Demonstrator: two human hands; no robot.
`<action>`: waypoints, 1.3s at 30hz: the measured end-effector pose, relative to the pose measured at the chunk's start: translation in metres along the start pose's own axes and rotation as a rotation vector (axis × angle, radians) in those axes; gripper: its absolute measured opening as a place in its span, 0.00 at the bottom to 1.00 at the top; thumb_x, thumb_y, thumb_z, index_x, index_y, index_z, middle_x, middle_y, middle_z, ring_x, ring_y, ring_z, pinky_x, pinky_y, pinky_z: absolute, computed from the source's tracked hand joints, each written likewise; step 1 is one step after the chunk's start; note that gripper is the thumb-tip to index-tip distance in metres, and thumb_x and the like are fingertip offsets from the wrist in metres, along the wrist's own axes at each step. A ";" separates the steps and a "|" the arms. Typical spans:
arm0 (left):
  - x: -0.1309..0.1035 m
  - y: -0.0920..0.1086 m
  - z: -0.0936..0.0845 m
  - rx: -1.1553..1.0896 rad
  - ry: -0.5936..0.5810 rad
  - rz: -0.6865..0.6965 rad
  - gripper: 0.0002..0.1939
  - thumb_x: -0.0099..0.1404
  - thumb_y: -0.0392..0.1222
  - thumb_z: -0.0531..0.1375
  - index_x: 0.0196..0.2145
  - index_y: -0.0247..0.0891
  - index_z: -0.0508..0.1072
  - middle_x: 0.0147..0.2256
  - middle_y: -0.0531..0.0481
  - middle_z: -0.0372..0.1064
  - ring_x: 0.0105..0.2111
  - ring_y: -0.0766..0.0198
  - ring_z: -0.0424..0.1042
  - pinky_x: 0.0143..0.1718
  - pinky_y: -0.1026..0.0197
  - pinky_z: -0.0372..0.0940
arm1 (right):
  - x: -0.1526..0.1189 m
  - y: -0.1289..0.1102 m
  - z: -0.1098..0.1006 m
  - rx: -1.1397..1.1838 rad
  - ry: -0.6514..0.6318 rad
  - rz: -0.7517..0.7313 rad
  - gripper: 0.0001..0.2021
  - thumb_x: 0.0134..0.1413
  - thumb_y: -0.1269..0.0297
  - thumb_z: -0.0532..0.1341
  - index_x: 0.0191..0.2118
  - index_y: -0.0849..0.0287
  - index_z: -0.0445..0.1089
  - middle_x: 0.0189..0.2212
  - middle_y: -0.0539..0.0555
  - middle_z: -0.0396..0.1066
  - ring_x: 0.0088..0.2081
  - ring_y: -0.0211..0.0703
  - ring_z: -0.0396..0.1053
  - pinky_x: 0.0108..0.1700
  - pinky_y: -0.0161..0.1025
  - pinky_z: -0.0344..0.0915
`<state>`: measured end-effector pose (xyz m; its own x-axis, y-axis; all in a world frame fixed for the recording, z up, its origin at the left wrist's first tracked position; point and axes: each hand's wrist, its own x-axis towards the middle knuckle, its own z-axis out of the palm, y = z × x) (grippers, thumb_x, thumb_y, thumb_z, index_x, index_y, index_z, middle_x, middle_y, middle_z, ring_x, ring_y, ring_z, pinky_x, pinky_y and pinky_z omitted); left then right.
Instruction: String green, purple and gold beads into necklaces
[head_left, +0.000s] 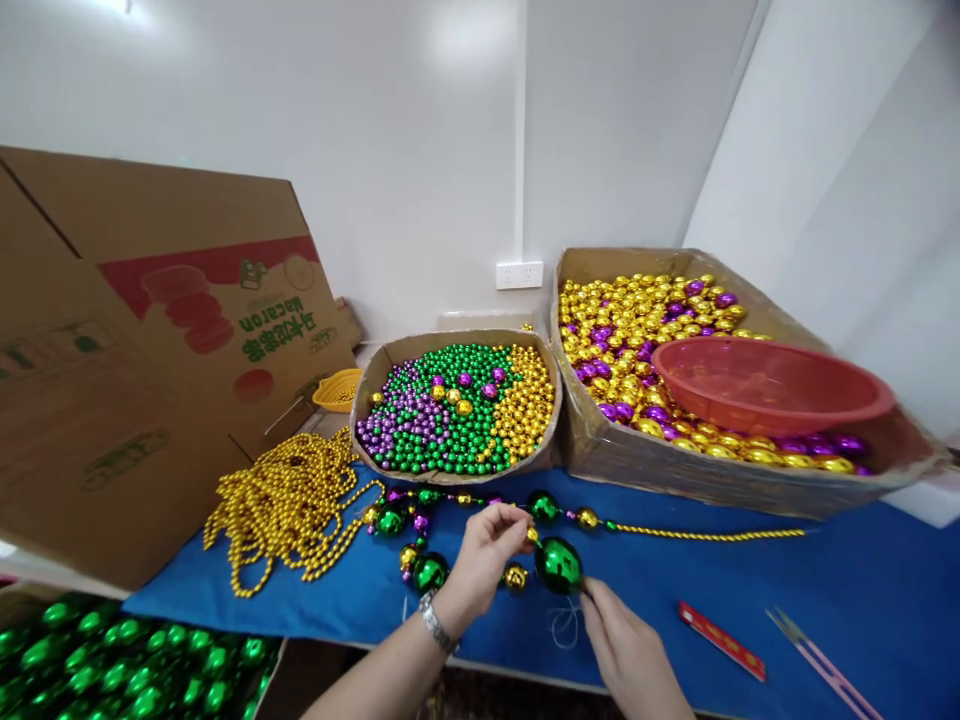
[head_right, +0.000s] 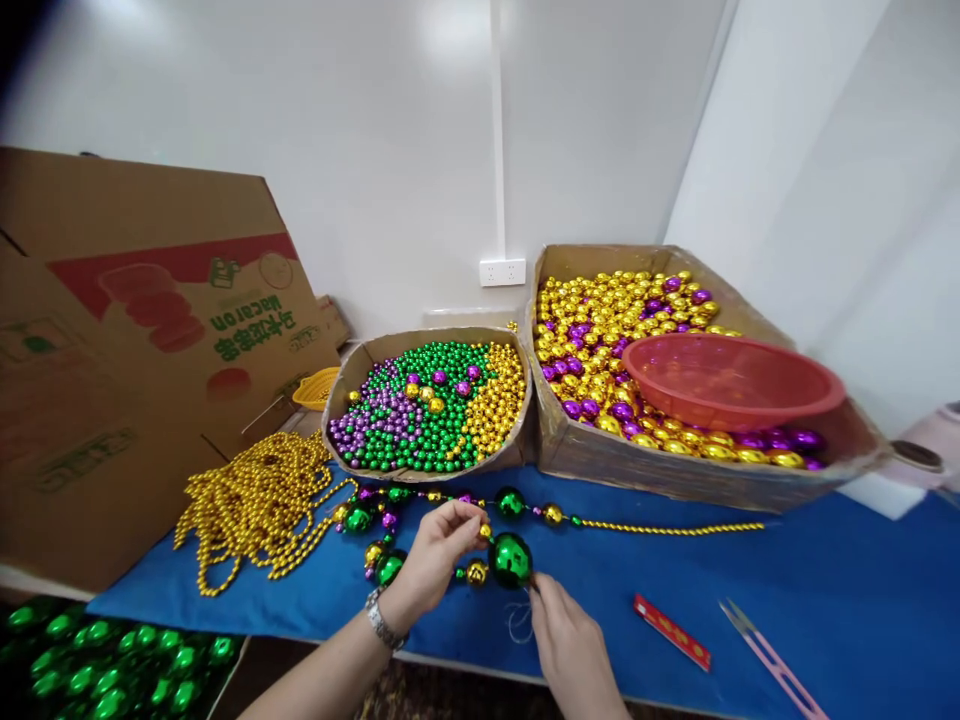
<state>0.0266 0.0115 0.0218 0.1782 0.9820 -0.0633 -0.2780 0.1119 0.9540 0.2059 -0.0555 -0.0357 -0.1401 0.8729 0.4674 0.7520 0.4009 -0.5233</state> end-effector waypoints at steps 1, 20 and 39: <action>0.001 0.000 0.000 0.011 0.005 0.001 0.13 0.54 0.47 0.65 0.31 0.34 0.74 0.30 0.49 0.68 0.30 0.66 0.67 0.34 0.62 0.66 | -0.001 0.000 0.000 0.009 -0.015 0.014 0.13 0.65 0.64 0.44 0.44 0.57 0.63 0.35 0.57 0.75 0.33 0.41 0.75 0.32 0.33 0.68; 0.002 0.001 0.002 0.050 0.018 0.020 0.14 0.53 0.49 0.65 0.30 0.35 0.74 0.29 0.50 0.69 0.30 0.65 0.69 0.34 0.60 0.68 | 0.003 -0.005 -0.011 0.092 -0.029 0.040 0.15 0.65 0.58 0.46 0.39 0.56 0.68 0.30 0.54 0.70 0.31 0.41 0.71 0.33 0.35 0.67; 0.006 -0.005 0.010 0.160 -0.018 0.077 0.13 0.56 0.50 0.63 0.31 0.35 0.73 0.27 0.50 0.70 0.28 0.64 0.68 0.32 0.63 0.65 | -0.005 0.006 -0.003 0.171 -0.049 0.183 0.11 0.61 0.60 0.50 0.44 0.57 0.65 0.35 0.55 0.75 0.31 0.42 0.75 0.30 0.34 0.70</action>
<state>0.0381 0.0154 0.0191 0.1799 0.9836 0.0155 -0.1382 0.0097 0.9904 0.2134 -0.0586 -0.0393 -0.0458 0.9462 0.3205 0.6483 0.2722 -0.7111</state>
